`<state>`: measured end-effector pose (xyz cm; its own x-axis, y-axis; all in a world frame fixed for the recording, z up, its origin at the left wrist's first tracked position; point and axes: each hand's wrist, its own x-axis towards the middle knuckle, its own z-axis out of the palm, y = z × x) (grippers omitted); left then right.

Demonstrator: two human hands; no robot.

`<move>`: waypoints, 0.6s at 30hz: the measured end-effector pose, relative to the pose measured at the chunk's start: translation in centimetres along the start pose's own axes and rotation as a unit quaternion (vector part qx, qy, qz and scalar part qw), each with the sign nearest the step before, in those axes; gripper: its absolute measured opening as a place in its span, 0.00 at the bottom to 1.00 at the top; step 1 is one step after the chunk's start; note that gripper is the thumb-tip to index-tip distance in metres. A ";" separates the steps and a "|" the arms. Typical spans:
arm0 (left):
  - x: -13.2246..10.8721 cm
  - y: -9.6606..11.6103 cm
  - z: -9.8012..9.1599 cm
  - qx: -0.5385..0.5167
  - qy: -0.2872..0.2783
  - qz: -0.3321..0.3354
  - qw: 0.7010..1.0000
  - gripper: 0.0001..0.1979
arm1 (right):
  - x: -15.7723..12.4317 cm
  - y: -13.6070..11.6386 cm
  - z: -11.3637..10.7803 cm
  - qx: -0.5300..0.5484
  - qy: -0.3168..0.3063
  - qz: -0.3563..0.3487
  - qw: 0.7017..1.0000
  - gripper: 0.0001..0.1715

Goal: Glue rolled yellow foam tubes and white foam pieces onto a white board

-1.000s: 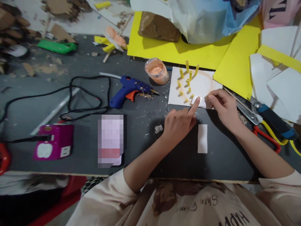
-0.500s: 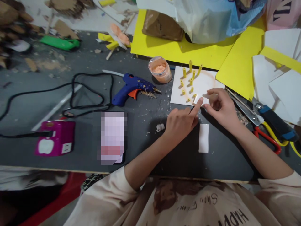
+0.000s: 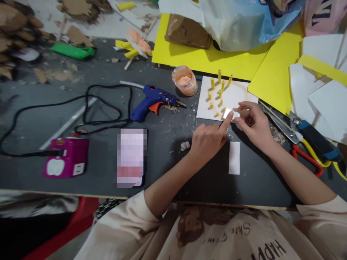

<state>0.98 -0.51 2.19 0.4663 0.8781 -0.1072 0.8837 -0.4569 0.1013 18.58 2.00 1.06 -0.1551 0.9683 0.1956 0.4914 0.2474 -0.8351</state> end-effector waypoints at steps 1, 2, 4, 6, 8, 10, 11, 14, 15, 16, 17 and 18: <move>0.0 -0.1 0.0 -0.003 0.005 0.002 1.000 0.29 | 0.0 0.0 0.0 0.001 0.008 0.003 1.000 0.13; 0.0 -0.1 0.1 -0.007 0.009 0.003 1.000 0.29 | 0.0 0.0 0.0 -0.002 0.014 0.001 1.000 0.11; -0.1 -0.3 0.1 -0.017 0.008 0.002 1.000 0.30 | 0.0 0.0 0.0 -0.023 0.017 -0.018 0.999 0.10; -0.2 -0.4 0.0 -0.025 0.001 -0.001 1.000 0.30 | 0.0 0.0 0.1 -0.061 0.011 -0.044 0.997 0.15; -0.2 -0.5 0.0 -0.030 -0.006 -0.002 1.000 0.31 | -0.1 -0.2 0.2 -0.102 0.000 -0.056 0.993 0.19; -0.2 -0.5 0.0 -0.032 -0.010 -0.002 0.999 0.30 | -0.2 -0.4 0.4 -0.137 -0.018 -0.047 0.989 0.19; -0.2 -0.5 0.0 -0.033 -0.011 -0.001 0.999 0.30 | -0.2 -0.5 0.5 -0.151 -0.026 -0.039 0.987 0.18; -0.1 -0.4 0.1 -0.030 -0.010 0.004 0.999 0.31 | -0.2 -0.7 0.5 -0.177 -0.041 -0.030 0.983 0.16; -0.1 -0.4 0.1 -0.029 -0.010 0.006 1.000 0.31 | -0.3 -0.8 0.5 -0.180 -0.041 -0.032 0.982 0.16; -0.1 -0.4 0.1 -0.028 -0.010 0.007 1.000 0.31 | -0.3 -0.8 0.5 -0.179 -0.038 -0.037 0.982 0.15; -0.1 -0.4 0.1 -0.028 -0.011 0.008 1.000 0.31 | -0.3 -0.8 0.5 -0.176 -0.035 -0.041 0.983 0.15; -0.1 -0.5 0.1 -0.027 -0.012 0.008 1.000 0.31 | -0.3 -0.8 0.5 -0.172 -0.031 -0.044 0.984 0.15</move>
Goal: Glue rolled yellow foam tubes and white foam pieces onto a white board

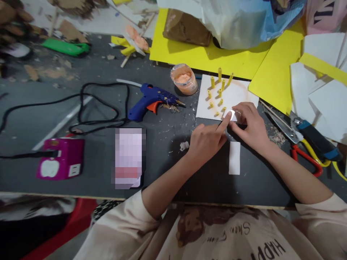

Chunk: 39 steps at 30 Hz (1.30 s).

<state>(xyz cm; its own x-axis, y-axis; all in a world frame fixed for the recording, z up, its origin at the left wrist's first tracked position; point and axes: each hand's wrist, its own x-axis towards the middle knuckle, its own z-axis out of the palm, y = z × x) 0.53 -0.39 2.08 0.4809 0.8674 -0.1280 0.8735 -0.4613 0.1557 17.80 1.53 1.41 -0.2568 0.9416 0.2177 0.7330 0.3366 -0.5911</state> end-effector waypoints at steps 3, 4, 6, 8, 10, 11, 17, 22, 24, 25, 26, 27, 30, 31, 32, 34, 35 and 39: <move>-0.1 0.0 0.0 0.007 0.004 0.001 1.000 0.31 | 0.0 0.1 0.0 0.012 0.008 -0.003 1.000 0.13; -0.1 0.0 0.0 0.009 0.008 0.002 1.000 0.31 | 0.0 0.1 0.1 0.016 0.009 -0.002 1.000 0.13; -0.1 0.0 0.1 0.012 0.016 0.003 1.000 0.31 | 0.0 0.1 0.1 0.022 0.011 0.000 1.000 0.11; -0.2 0.1 0.1 0.013 0.021 0.002 1.000 0.31 | 0.0 0.1 0.1 0.028 0.011 0.000 1.000 0.11; -0.2 0.1 0.1 0.016 0.022 0.001 1.000 0.30 | 0.0 0.1 0.1 0.031 0.010 0.000 0.999 0.10; -0.1 0.1 0.1 0.017 0.022 0.001 1.000 0.30 | 0.0 0.1 0.1 0.031 0.011 -0.001 0.999 0.11; -0.1 0.0 0.1 0.018 0.019 0.002 1.000 0.32 | 0.0 0.5 0.0 0.063 0.038 -0.020 0.997 0.19; 0.0 0.1 0.1 0.022 0.012 0.007 1.000 0.32 | 0.1 1.0 0.2 0.140 0.084 0.014 0.986 0.01; 0.0 0.1 0.0 0.023 0.007 0.005 1.000 0.31 | 0.1 1.1 0.3 0.166 0.091 0.029 0.981 0.04; 0.0 0.1 0.0 0.024 0.006 0.005 1.000 0.31 | 0.1 1.2 0.3 0.177 0.090 0.036 0.979 0.06; 0.0 0.2 0.0 0.025 0.004 0.004 1.000 0.32 | 0.1 1.2 0.4 0.186 0.088 0.042 0.978 0.07; 0.0 0.2 0.0 0.027 0.004 0.002 1.000 0.32 | 0.0 1.2 0.5 0.193 0.087 0.048 0.976 0.07; 0.0 0.2 -0.1 0.032 0.000 -0.001 0.999 0.32 | 0.0 1.2 0.5 0.208 0.083 0.053 0.973 0.09; 0.0 0.3 -0.1 0.034 -0.002 -0.001 0.999 0.32 | -0.1 1.3 0.6 0.210 0.083 0.053 0.973 0.09; 0.0 0.3 -0.1 0.036 -0.004 -0.003 0.999 0.32 | -0.1 1.3 0.6 0.211 0.083 0.053 0.972 0.10; -0.1 0.4 -0.2 0.045 -0.005 -0.008 0.999 0.31 | -0.1 1.3 0.6 0.209 0.082 0.055 0.973 0.11; -0.1 0.4 -0.2 0.050 -0.004 -0.012 0.999 0.31 | -0.1 1.4 0.6 0.208 0.081 0.056 0.973 0.11; -0.2 0.6 -0.2 0.053 0.004 -0.018 0.998 0.31 | -0.2 1.4 0.8 0.207 0.079 0.058 0.973 0.13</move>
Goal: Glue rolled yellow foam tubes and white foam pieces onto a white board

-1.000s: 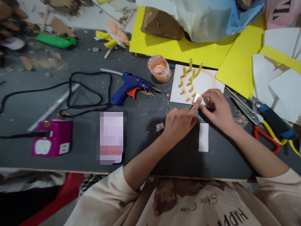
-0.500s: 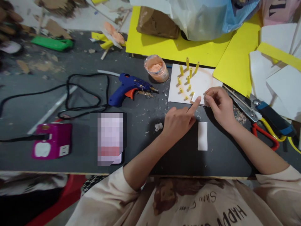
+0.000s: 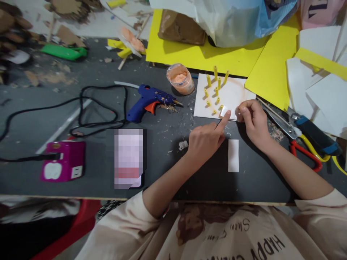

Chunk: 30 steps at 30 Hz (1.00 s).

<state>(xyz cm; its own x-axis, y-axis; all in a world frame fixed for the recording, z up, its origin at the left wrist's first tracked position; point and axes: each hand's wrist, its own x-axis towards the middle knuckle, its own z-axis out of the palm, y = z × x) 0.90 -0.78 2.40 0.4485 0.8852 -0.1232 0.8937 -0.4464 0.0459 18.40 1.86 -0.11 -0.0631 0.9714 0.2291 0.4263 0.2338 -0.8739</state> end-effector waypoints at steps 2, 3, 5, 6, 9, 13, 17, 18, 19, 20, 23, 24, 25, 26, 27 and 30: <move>-0.1 0.0 0.2 -0.004 0.010 0.001 1.000 0.32 | 0.0 0.1 0.0 0.003 0.002 0.001 1.000 0.13; -0.1 -0.1 0.3 -0.005 0.017 0.002 1.000 0.31 | 0.0 0.1 0.0 0.006 0.005 0.001 1.000 0.13; -0.1 -0.1 0.6 -0.009 0.034 0.004 0.999 0.31 | 0.0 0.1 0.0 0.011 0.017 0.001 1.000 0.13; -0.1 -0.2 0.7 -0.012 0.042 0.003 0.999 0.31 | 0.1 0.1 0.0 0.010 0.023 0.002 1.000 0.14; -0.1 -0.3 0.9 -0.028 0.053 -0.003 0.998 0.30 | 0.2 0.1 -0.1 0.007 0.034 0.008 0.999 0.16; -0.1 -0.1 0.8 -0.037 0.043 -0.006 0.998 0.29 | 0.3 -0.1 -0.1 0.010 0.019 0.019 1.000 0.13; 0.0 0.0 0.8 -0.033 0.045 0.000 0.998 0.28 | 0.2 -0.5 -0.2 -0.034 -0.016 -0.014 0.999 0.14; 0.0 -0.1 0.9 -0.032 0.047 0.001 0.998 0.28 | 0.2 -0.5 -0.2 -0.040 -0.021 -0.023 0.999 0.14; 0.0 -0.2 0.9 -0.034 0.050 0.000 0.998 0.27 | 0.2 -0.5 -0.2 -0.041 -0.021 -0.028 0.999 0.13; 0.0 -0.3 1.0 -0.041 0.053 -0.003 0.998 0.27 | 0.2 -0.4 -0.2 -0.036 -0.015 -0.028 0.999 0.11; -0.3 -0.5 0.6 -0.093 0.063 -0.013 0.994 0.25 | 0.2 -0.2 -0.1 0.006 0.015 0.001 1.000 0.07; -0.6 -0.5 0.4 -0.118 0.069 -0.003 0.991 0.24 | 0.2 -0.2 0.0 0.024 0.024 0.010 0.999 0.09; -0.9 -0.5 0.1 -0.142 0.073 0.016 0.987 0.22 | 0.3 -0.2 0.0 0.041 0.031 0.014 0.999 0.11; -1.3 -0.4 -0.2 -0.162 0.079 0.053 0.982 0.19 | 0.3 -0.3 0.0 0.053 0.038 0.012 0.998 0.12; -1.7 -0.2 -0.5 -0.174 0.076 0.097 0.977 0.16 | 0.4 -0.6 -0.1 0.060 0.045 0.005 0.997 0.13; -3.3 0.4 -0.9 -0.165 0.040 0.222 0.960 0.19 | 0.5 -1.6 -1.1 0.038 0.073 -0.010 0.997 0.14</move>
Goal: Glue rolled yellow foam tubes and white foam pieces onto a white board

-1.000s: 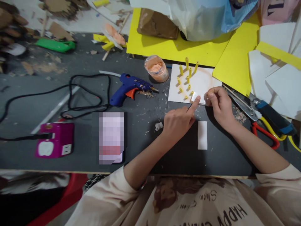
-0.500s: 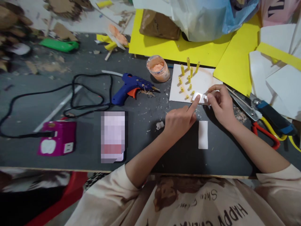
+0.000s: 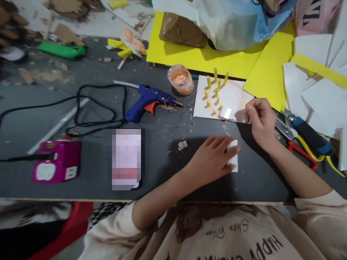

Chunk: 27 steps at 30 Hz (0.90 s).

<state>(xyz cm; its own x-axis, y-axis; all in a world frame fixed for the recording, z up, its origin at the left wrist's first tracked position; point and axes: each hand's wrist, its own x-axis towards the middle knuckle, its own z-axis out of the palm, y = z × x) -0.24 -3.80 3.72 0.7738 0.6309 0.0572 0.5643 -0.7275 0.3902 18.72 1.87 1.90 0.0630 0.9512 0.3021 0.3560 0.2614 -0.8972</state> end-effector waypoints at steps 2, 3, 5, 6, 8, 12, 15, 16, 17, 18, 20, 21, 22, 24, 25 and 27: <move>-0.9 0.6 0.3 0.012 -0.033 0.012 0.999 0.28 | -0.1 -0.9 -1.6 -0.040 0.007 0.007 0.999 0.17; -1.3 0.7 0.6 0.013 -0.040 0.010 0.999 0.30 | -0.2 -1.3 -2.6 -0.063 0.001 0.017 0.998 0.20; -2.2 0.6 1.1 0.012 -0.041 -0.002 0.999 0.30 | -0.8 -1.9 -5.0 -0.119 -0.040 0.017 0.992 0.23; -2.6 0.4 1.3 0.012 -0.035 -0.007 0.999 0.30 | -1.1 -1.9 -6.3 -0.179 -0.058 0.010 0.982 0.21; -3.2 0.0 1.4 0.013 -0.019 -0.013 1.000 0.30 | -2.0 -1.6 -8.8 -0.320 -0.078 -0.018 0.944 0.11; -3.7 -0.6 1.2 0.016 0.006 -0.020 1.000 0.28 | -3.6 0.0 -12.5 -0.472 -0.088 -0.039 0.876 0.15; -4.0 -0.6 0.8 0.015 0.012 -0.028 0.999 0.28 | -4.4 1.0 -14.4 -0.524 -0.056 -0.040 0.849 0.22; -4.1 -0.5 0.7 0.013 0.013 -0.027 0.999 0.28 | -4.7 1.2 -14.9 -0.530 -0.054 -0.037 0.845 0.23; -4.3 -0.4 0.7 0.010 0.012 -0.025 1.000 0.27 | -5.0 1.3 -15.3 -0.533 -0.050 -0.035 0.844 0.24; -4.4 -0.2 0.7 0.007 0.010 -0.022 1.000 0.26 | -5.3 1.4 -15.7 -0.534 -0.048 -0.030 0.844 0.23; -4.8 0.0 0.8 0.005 0.011 -0.018 1.000 0.23 | -5.7 1.6 -16.5 -0.540 -0.040 -0.016 0.841 0.24; -4.9 0.1 0.9 0.007 0.016 -0.017 1.000 0.21 | -5.9 1.7 -16.9 -0.545 -0.041 -0.008 0.837 0.26; -5.0 0.2 1.1 0.009 0.023 -0.017 1.000 0.19 | -6.1 2.0 -17.3 -0.550 -0.047 -0.001 0.834 0.28; -5.0 0.3 1.3 0.017 0.040 -0.022 0.999 0.17 | -6.2 2.4 -18.1 -0.553 -0.068 0.006 0.830 0.33; -5.0 0.3 1.5 0.021 0.049 -0.026 0.998 0.17 | -6.3 2.5 -18.4 -0.551 -0.079 0.005 0.831 0.34; -4.9 0.2 1.6 0.025 0.060 -0.032 0.997 0.18 | -6.3 2.5 -19.0 -0.545 -0.097 0.009 0.833 0.36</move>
<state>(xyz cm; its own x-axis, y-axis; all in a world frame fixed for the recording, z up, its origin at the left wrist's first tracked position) -3.44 -7.43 2.00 0.6977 0.7015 0.1453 0.6269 -0.6960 0.3502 36.92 -6.60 3.88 -0.0363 0.9895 0.1397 0.9981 0.0429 -0.0441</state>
